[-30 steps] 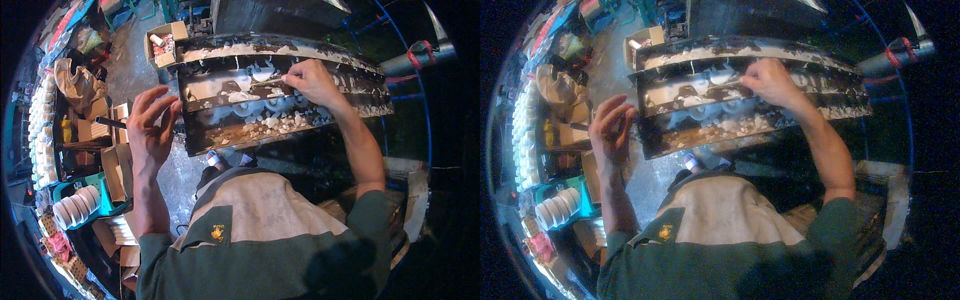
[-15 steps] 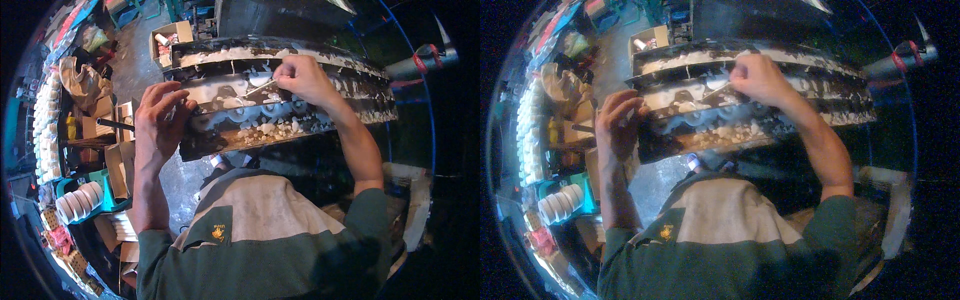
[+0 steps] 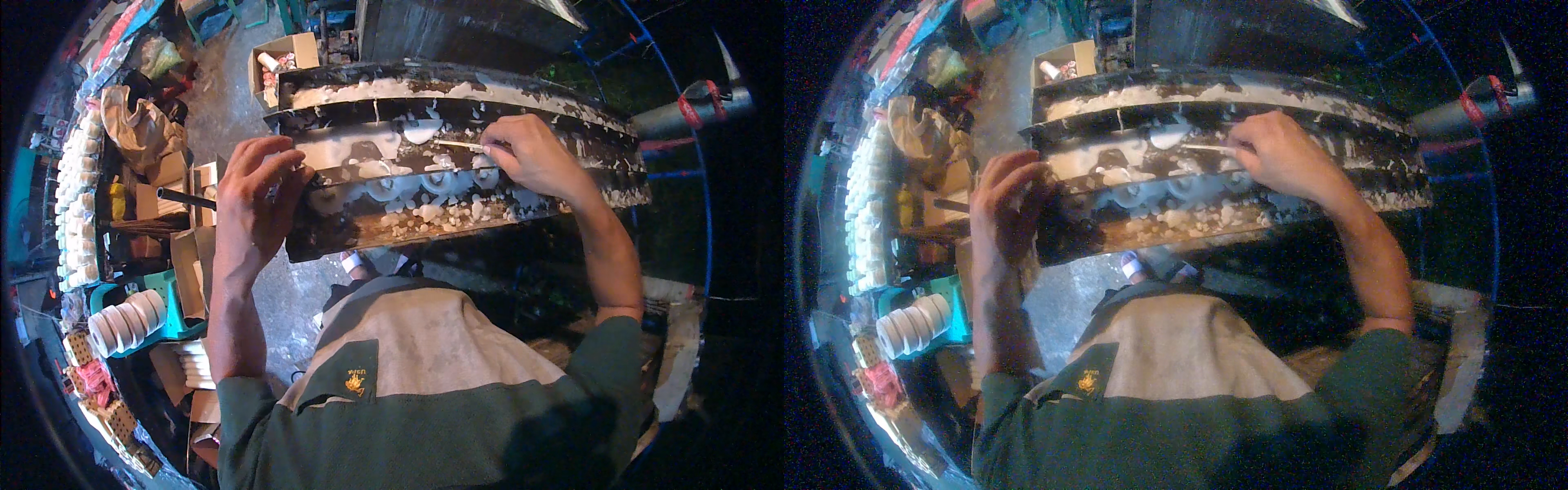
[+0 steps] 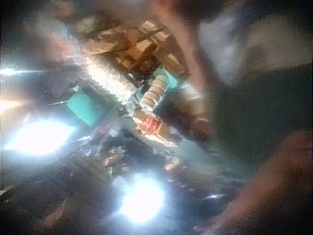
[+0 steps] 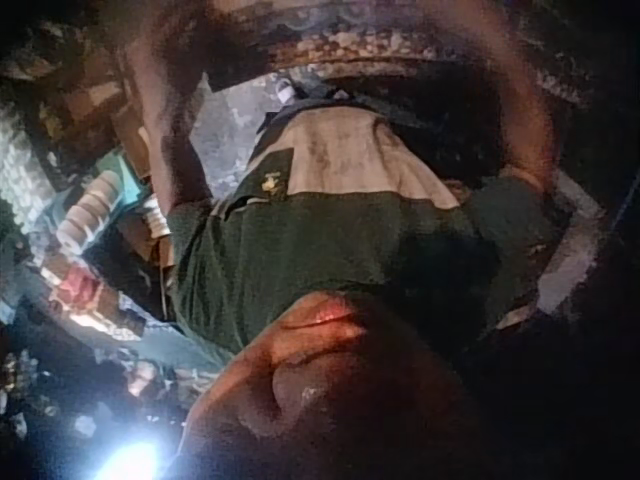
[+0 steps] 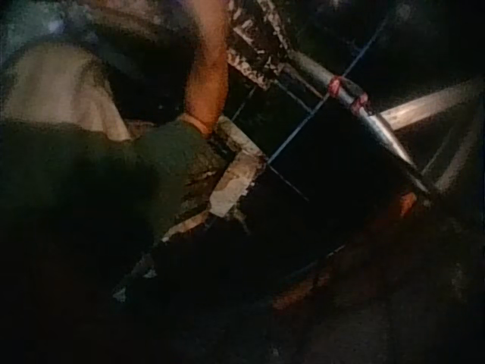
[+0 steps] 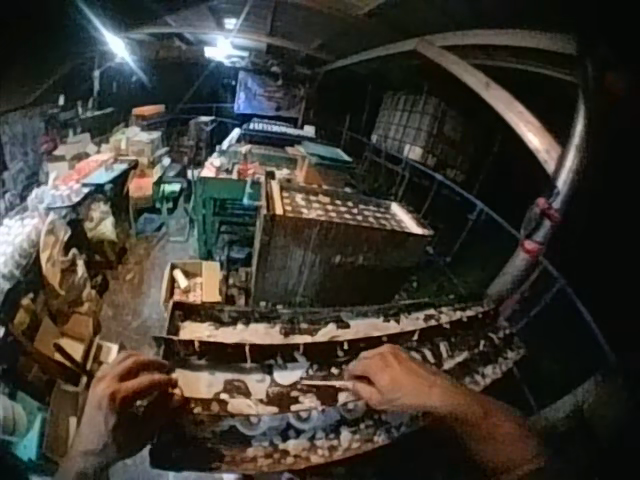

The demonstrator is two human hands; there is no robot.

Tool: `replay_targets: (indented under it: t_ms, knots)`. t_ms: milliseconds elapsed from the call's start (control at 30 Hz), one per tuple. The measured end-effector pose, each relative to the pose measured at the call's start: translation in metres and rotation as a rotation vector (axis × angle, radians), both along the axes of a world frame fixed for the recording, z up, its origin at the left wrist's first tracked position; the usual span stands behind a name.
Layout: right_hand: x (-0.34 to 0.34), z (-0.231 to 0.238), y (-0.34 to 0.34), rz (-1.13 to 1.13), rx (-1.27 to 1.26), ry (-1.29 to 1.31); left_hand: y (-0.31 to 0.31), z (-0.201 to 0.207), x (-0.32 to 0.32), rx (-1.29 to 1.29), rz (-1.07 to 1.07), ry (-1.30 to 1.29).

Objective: The person places pink wax pieces into a metal mold, then moves to a wooden rack to insert wicks into white candle bases. They use a small tool to adjust the wicks and handle the candles one by one.

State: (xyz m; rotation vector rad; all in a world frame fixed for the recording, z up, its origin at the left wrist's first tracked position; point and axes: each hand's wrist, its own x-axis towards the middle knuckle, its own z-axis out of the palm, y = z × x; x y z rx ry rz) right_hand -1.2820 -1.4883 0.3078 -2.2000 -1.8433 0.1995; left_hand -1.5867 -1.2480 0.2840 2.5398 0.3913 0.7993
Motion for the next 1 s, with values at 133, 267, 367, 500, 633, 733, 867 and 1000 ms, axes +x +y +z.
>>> replay_targets:
  t_ms: [133,267,367,500,633,733,867,1000]
  knots:
    - [-0.002,-0.005,-0.002,-0.021,0.023,0.128,0.003,0.006,0.024,0.054,-0.158,0.056]
    - [0.005,-0.014,0.003,0.005,0.006,0.121,0.002,0.013,0.082,0.148,-0.425,0.130]
    - [0.011,-0.022,0.010,0.048,-0.019,0.122,0.003,-0.007,0.123,0.253,-0.574,0.222]
    - [0.003,-0.033,0.026,-0.013,-0.034,0.156,-0.010,-0.017,0.150,0.315,-0.545,0.325]
    - [0.009,-0.035,0.019,0.004,0.070,0.206,-0.016,-0.005,0.161,0.414,-0.577,0.381]
    - [0.013,-0.024,0.010,-0.010,0.112,0.214,-0.014,0.001,0.169,0.565,-0.563,0.248]
    - [0.005,0.010,-0.029,-0.092,0.213,0.236,-0.015,0.043,0.155,0.519,-0.646,0.002]
    - [-0.034,0.029,-0.076,0.035,0.126,0.409,-0.045,0.063,0.058,-0.318,-0.439,0.236]
